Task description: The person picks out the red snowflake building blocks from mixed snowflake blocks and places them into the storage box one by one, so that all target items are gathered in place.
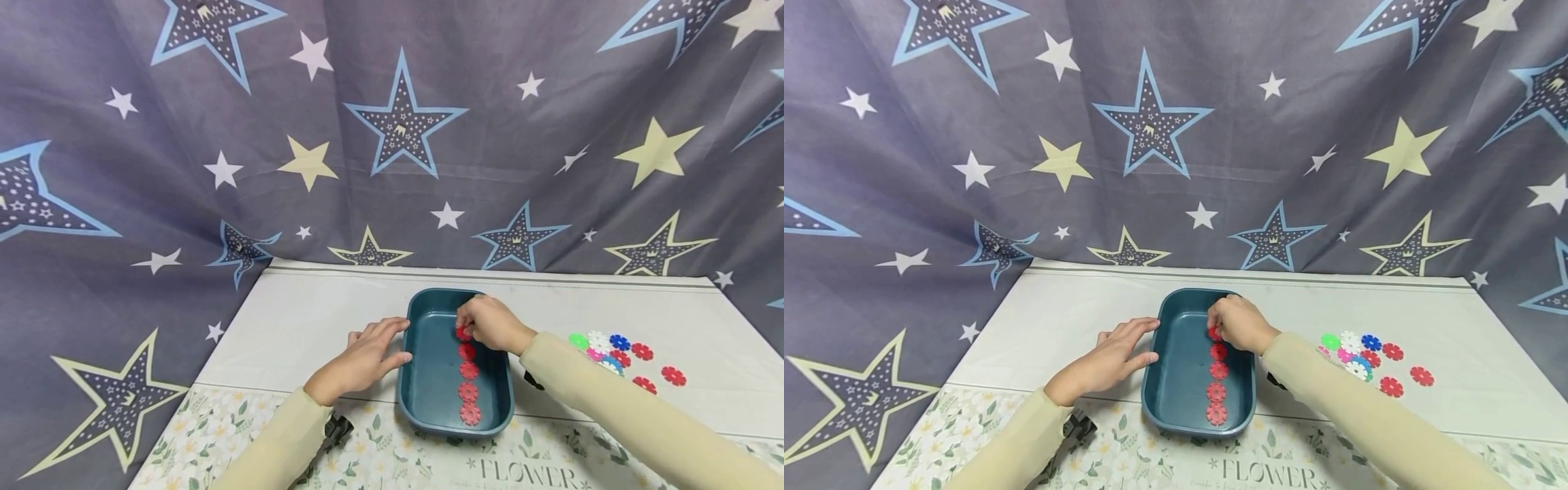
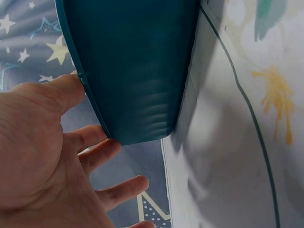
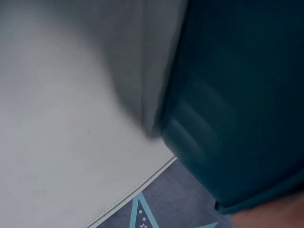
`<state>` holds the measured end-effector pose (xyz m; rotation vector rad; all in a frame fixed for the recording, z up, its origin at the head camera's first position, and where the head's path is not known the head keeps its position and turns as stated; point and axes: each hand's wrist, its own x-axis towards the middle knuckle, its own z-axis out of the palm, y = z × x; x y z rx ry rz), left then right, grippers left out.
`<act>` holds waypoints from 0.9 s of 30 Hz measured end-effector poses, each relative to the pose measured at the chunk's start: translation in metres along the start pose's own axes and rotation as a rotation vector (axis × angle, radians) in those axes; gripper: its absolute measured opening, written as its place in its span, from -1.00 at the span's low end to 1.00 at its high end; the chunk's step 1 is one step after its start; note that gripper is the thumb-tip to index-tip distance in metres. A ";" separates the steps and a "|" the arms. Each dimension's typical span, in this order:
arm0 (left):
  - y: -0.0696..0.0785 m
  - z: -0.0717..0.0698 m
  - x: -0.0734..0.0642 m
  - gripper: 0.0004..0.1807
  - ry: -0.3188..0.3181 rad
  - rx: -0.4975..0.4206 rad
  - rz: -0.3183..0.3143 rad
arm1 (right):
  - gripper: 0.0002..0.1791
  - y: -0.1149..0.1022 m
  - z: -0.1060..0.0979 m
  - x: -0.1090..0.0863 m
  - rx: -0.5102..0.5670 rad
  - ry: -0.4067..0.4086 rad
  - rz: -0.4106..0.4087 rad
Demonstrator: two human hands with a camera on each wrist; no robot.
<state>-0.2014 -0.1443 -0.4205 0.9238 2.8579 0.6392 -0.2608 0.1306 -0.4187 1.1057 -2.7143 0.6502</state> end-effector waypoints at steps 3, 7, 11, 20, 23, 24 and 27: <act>0.001 0.000 0.000 -0.34 -0.003 -0.002 -0.002 | -0.75 0.000 0.002 0.002 -0.012 0.000 0.019; 0.002 0.000 0.001 -0.33 -0.005 0.002 -0.003 | -0.78 -0.002 0.004 0.004 -0.069 -0.004 0.049; 0.003 -0.001 0.001 -0.33 -0.009 0.001 -0.003 | -0.79 -0.004 0.008 0.004 -0.125 -0.010 0.101; 0.003 -0.003 0.000 -0.34 -0.003 0.000 -0.007 | -0.77 -0.008 0.010 0.006 -0.156 -0.016 0.115; 0.003 -0.002 0.001 -0.34 0.001 -0.002 -0.005 | -0.79 -0.009 0.000 0.004 -0.097 0.034 0.065; 0.002 -0.002 0.001 -0.34 0.002 -0.002 -0.003 | -0.79 -0.009 -0.005 0.002 -0.082 0.061 0.048; 0.001 -0.002 0.001 -0.34 -0.001 -0.006 0.000 | -0.79 -0.006 -0.023 -0.005 -0.059 0.160 0.001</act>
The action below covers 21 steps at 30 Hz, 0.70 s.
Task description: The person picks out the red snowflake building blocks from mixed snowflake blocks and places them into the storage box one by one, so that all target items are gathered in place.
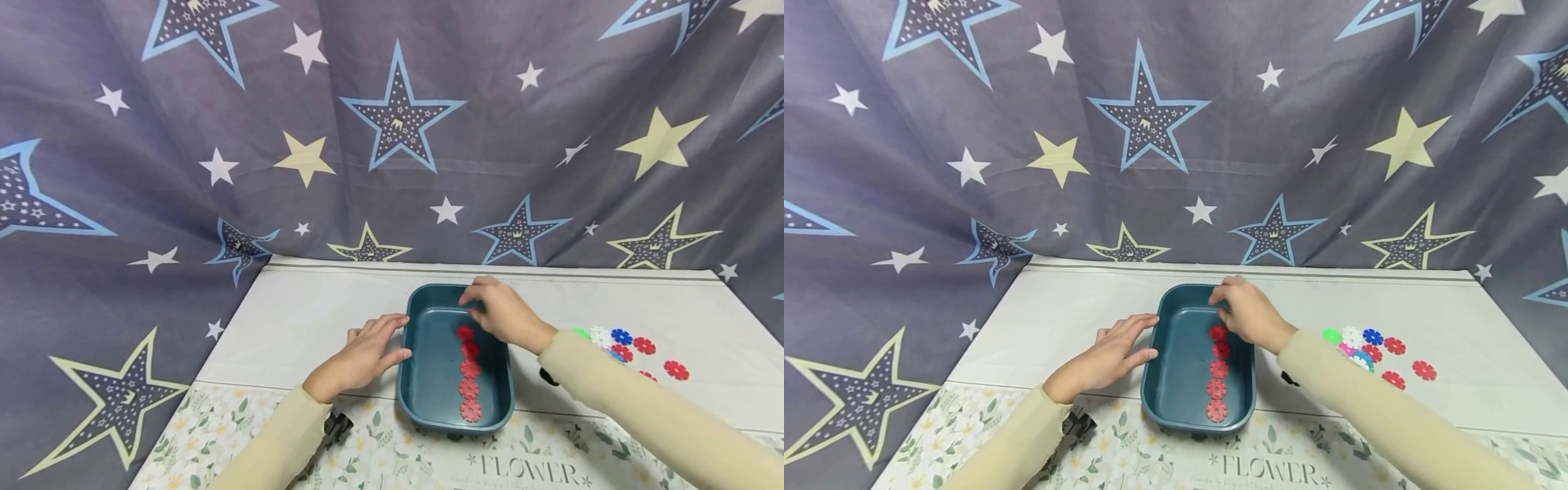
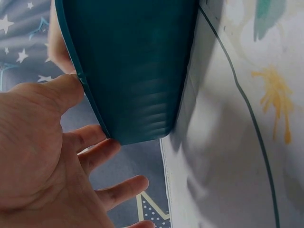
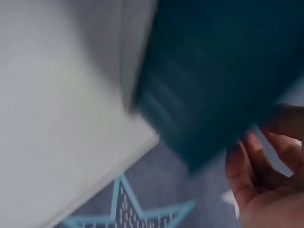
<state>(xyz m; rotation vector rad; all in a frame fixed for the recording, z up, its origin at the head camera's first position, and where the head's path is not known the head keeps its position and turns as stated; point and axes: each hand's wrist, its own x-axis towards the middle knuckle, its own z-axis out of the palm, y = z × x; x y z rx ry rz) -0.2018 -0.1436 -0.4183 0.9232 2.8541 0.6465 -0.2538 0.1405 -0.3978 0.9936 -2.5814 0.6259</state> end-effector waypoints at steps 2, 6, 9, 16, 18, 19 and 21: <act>0.000 0.000 0.000 -0.34 -0.002 -0.003 0.004 | -0.78 0.006 -0.015 -0.007 0.002 0.062 -0.008; 0.000 0.001 0.000 -0.34 -0.002 -0.004 0.009 | -0.74 0.026 -0.044 -0.029 -0.014 0.109 0.037; 0.000 0.000 -0.001 -0.34 -0.004 -0.008 0.007 | -0.72 0.043 -0.063 -0.051 -0.046 0.079 0.107; 0.001 0.000 -0.001 -0.33 -0.002 -0.022 0.004 | -0.71 0.076 -0.092 -0.108 -0.104 -0.059 0.258; 0.000 0.000 -0.001 -0.33 0.001 -0.019 0.005 | -0.70 0.087 -0.098 -0.124 -0.082 -0.136 0.330; 0.000 0.001 -0.001 -0.33 0.003 -0.017 0.007 | -0.68 0.093 -0.100 -0.133 -0.075 -0.176 0.366; 0.000 0.001 0.000 -0.33 0.005 -0.014 0.008 | -0.64 0.106 -0.104 -0.149 -0.056 -0.259 0.450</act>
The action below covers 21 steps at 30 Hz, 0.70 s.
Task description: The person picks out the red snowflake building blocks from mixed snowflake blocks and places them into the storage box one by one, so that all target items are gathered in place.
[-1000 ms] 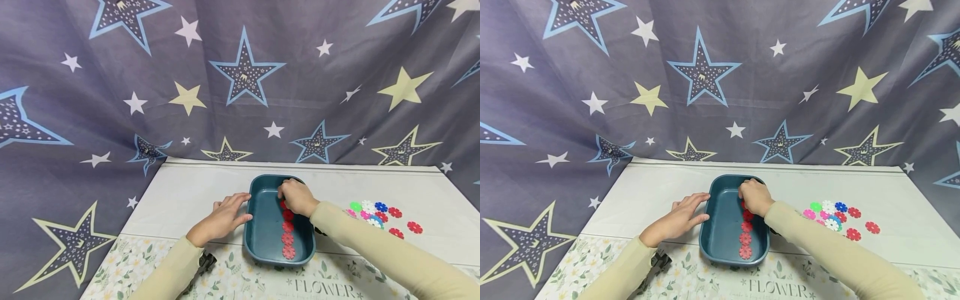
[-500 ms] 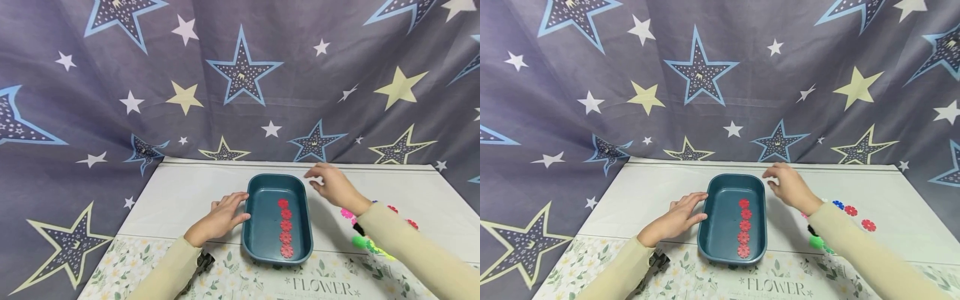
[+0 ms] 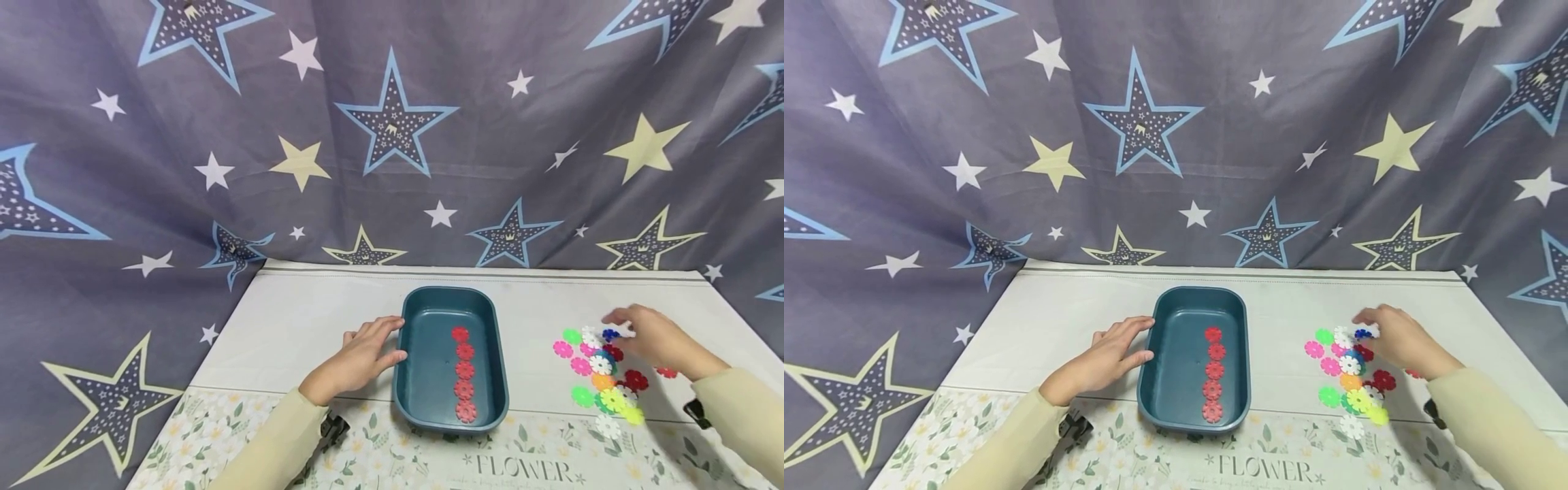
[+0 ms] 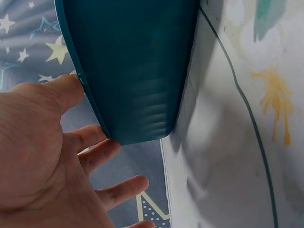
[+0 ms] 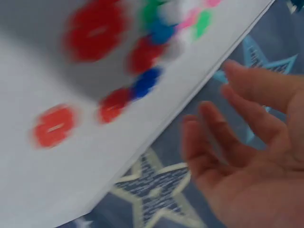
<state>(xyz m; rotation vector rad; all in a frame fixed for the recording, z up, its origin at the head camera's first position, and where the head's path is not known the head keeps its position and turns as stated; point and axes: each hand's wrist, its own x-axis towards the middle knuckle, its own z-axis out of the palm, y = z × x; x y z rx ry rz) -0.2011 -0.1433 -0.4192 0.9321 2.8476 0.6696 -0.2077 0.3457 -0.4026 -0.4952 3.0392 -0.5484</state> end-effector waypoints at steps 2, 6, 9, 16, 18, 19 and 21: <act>0.000 0.000 0.000 -0.33 0.003 0.001 -0.001 | -0.60 0.021 0.001 -0.007 0.013 -0.071 0.074; 0.001 -0.002 -0.001 -0.34 0.006 -0.001 -0.003 | -0.56 0.065 0.007 -0.016 0.020 -0.147 0.176; 0.001 -0.001 -0.001 -0.34 0.007 0.001 -0.006 | -0.55 0.092 0.014 -0.019 0.039 -0.188 0.215; 0.002 -0.001 -0.001 -0.34 0.008 0.002 -0.001 | -0.54 0.103 0.013 -0.025 0.097 -0.285 0.256; 0.002 -0.001 -0.001 -0.34 0.008 0.000 -0.002 | -0.57 0.095 0.010 -0.027 0.115 -0.305 0.269; 0.002 -0.001 -0.001 -0.34 0.007 0.000 -0.002 | -0.59 0.092 0.009 -0.027 0.127 -0.309 0.276; 0.002 -0.001 -0.001 -0.34 0.004 -0.001 -0.006 | -0.64 0.084 0.007 -0.028 0.134 -0.309 0.285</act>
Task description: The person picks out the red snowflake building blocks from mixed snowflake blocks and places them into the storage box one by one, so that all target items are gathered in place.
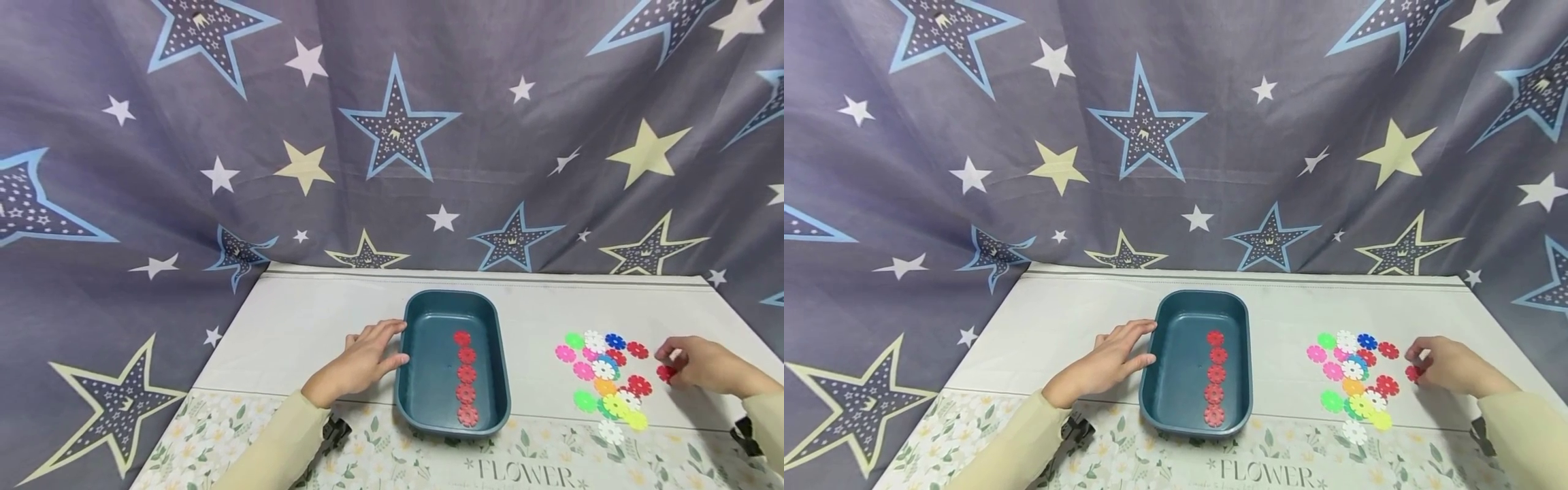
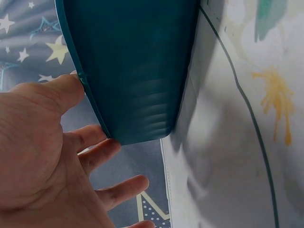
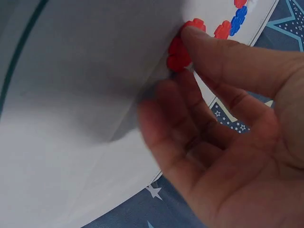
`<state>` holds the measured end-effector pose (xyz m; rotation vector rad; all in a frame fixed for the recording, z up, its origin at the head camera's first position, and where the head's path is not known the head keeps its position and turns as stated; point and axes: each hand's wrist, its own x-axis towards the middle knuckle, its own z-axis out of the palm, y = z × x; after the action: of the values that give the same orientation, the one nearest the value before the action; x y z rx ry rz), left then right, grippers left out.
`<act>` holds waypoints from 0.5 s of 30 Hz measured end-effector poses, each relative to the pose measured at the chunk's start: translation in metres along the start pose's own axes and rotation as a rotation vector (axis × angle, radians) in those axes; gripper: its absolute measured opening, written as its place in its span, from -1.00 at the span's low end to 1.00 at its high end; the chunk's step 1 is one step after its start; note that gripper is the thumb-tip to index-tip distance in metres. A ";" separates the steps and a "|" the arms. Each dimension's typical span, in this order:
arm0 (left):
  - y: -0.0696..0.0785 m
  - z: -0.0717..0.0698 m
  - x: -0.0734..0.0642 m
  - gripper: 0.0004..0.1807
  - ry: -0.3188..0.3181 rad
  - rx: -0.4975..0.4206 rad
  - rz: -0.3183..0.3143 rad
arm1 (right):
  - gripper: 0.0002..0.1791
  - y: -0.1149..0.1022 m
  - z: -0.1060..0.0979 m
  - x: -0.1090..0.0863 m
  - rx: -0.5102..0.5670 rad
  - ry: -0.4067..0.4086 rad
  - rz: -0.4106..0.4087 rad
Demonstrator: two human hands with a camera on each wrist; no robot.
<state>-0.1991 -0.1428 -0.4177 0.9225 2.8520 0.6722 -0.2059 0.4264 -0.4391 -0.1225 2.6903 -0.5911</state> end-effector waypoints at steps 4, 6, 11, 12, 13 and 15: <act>0.000 0.001 0.000 -0.35 -0.001 0.004 -0.002 | -0.76 -0.011 0.000 -0.007 -0.013 0.038 -0.038; 0.000 0.001 0.000 -0.35 -0.002 0.010 -0.003 | -0.81 -0.015 0.001 -0.012 -0.029 0.065 -0.100; 0.000 0.001 0.000 -0.36 -0.005 0.010 -0.008 | -0.83 -0.030 -0.001 -0.022 -0.066 0.140 -0.225; 0.000 0.001 0.000 -0.36 -0.004 0.009 -0.009 | -0.83 -0.035 -0.002 -0.023 -0.073 0.156 -0.240; 0.001 0.001 0.000 -0.36 -0.004 0.007 -0.012 | -0.84 -0.041 -0.003 -0.024 -0.075 0.173 -0.253; 0.000 0.000 0.000 -0.35 -0.002 0.007 -0.017 | -0.83 -0.056 -0.005 -0.026 -0.084 0.224 -0.296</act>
<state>-0.1988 -0.1425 -0.4178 0.8985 2.8593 0.6595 -0.1835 0.3815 -0.4025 -0.5129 2.9392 -0.6082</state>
